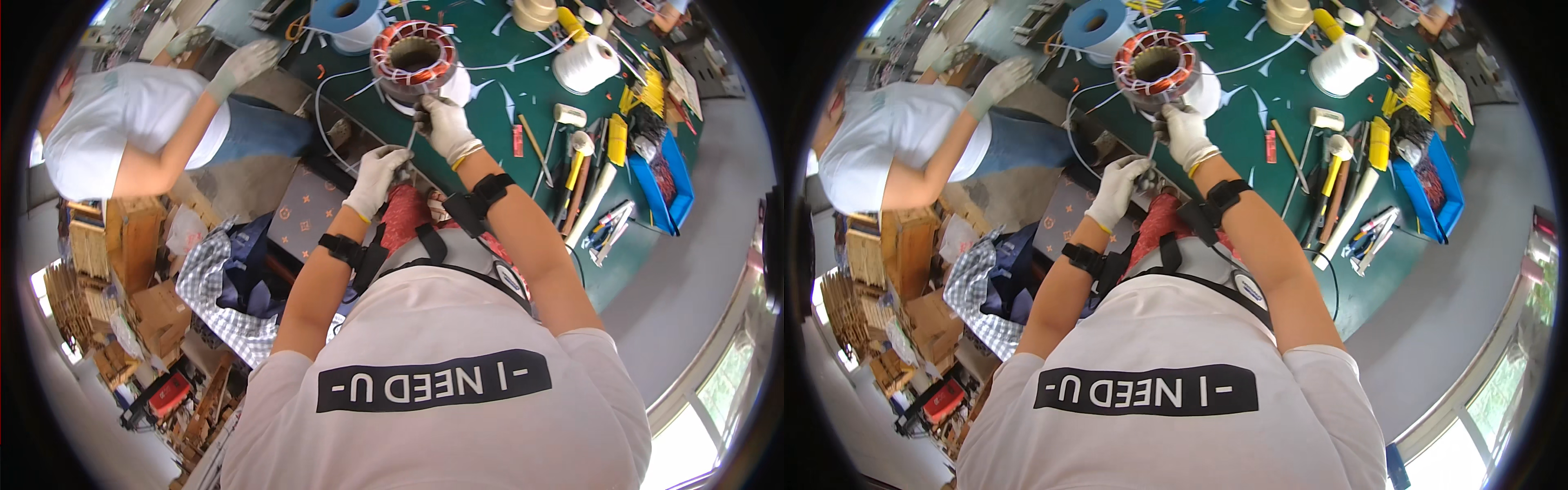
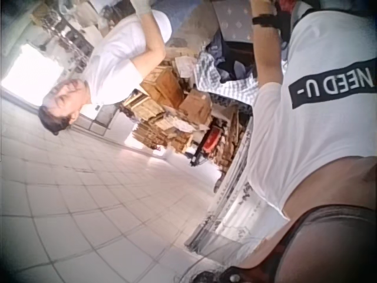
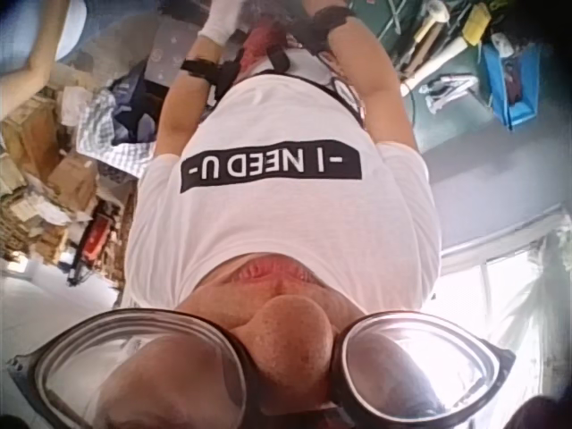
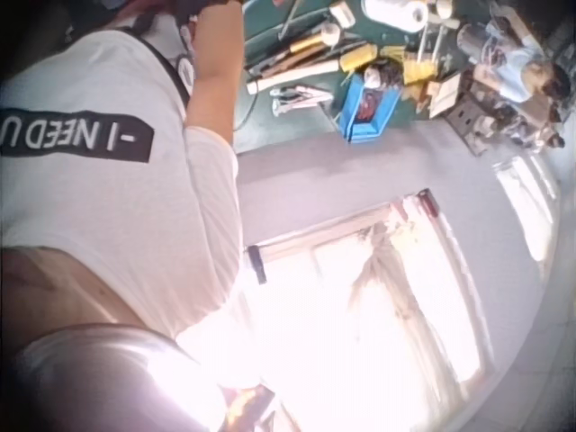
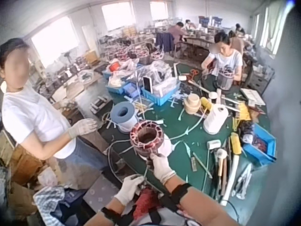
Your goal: Assembling an electrical motor stator by inserting and trimming insulation and wires.
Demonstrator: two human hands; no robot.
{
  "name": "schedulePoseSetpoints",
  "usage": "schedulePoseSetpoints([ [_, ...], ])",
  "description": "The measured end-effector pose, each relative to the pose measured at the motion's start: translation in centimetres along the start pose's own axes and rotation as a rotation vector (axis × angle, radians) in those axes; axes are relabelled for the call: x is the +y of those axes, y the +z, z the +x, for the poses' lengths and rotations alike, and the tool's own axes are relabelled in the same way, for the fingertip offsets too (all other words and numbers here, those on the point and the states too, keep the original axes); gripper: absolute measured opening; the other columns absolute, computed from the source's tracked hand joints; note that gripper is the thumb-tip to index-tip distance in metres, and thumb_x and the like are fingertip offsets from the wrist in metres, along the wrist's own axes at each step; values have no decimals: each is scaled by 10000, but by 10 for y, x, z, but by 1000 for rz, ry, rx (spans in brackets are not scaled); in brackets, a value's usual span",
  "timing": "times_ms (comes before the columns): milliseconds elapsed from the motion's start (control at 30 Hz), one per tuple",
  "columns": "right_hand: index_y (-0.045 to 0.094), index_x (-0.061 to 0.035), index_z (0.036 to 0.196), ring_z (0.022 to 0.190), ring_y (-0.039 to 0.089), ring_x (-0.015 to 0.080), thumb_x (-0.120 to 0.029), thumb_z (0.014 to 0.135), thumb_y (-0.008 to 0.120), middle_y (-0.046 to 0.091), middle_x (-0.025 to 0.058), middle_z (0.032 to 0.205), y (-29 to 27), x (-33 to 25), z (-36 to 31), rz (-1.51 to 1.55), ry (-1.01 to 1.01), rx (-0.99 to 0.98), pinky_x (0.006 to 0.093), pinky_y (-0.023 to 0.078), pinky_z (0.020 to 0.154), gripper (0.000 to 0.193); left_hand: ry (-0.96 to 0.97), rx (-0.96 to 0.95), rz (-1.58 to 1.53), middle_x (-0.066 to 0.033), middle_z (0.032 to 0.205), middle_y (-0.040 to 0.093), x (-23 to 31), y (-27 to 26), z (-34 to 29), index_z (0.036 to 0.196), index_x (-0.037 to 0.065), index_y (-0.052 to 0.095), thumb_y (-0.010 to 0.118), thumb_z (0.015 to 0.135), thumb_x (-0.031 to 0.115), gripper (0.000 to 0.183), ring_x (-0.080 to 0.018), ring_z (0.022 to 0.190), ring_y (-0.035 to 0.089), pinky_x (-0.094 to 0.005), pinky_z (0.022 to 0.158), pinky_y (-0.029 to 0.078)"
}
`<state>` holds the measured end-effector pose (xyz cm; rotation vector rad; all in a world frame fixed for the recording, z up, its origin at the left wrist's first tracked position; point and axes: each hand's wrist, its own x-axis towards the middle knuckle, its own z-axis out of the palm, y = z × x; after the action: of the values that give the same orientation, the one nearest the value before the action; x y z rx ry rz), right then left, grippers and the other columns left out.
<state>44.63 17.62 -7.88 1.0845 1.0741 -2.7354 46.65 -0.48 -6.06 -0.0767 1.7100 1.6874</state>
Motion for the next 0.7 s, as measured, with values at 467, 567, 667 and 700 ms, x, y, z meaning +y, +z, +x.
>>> schedulePoseSetpoints([
  [467,706,-61,1020,886,695,435,-102,886,575,695,271,942,-252,-14,-94,-1519,-532,705,494,565,802,192,173,-282,716,-53,796,683,-30,27,14,983,-23,713,639,929,157,202,-121,707,608,-293,680,497],
  [567,663,-68,1104,933,666,433,-154,909,592,687,242,992,-226,14,-95,-1633,-499,297,484,547,831,224,99,-321,659,-43,800,675,-25,43,26,986,-25,711,641,938,151,195,-116,705,588,-287,683,495],
  [667,630,-41,1193,1070,636,418,-208,933,563,675,245,1086,-199,18,-94,-1706,-386,-52,464,519,934,316,337,-225,757,-50,801,675,-20,24,16,974,-23,712,639,941,150,191,-127,714,592,-296,693,502],
  [700,622,-31,1214,1103,628,410,-215,938,550,673,244,1108,-191,14,-93,-1609,-362,-129,462,508,960,339,201,-207,778,-38,811,672,-17,9,10,1005,-16,712,641,951,162,199,-114,726,595,-286,690,496],
])
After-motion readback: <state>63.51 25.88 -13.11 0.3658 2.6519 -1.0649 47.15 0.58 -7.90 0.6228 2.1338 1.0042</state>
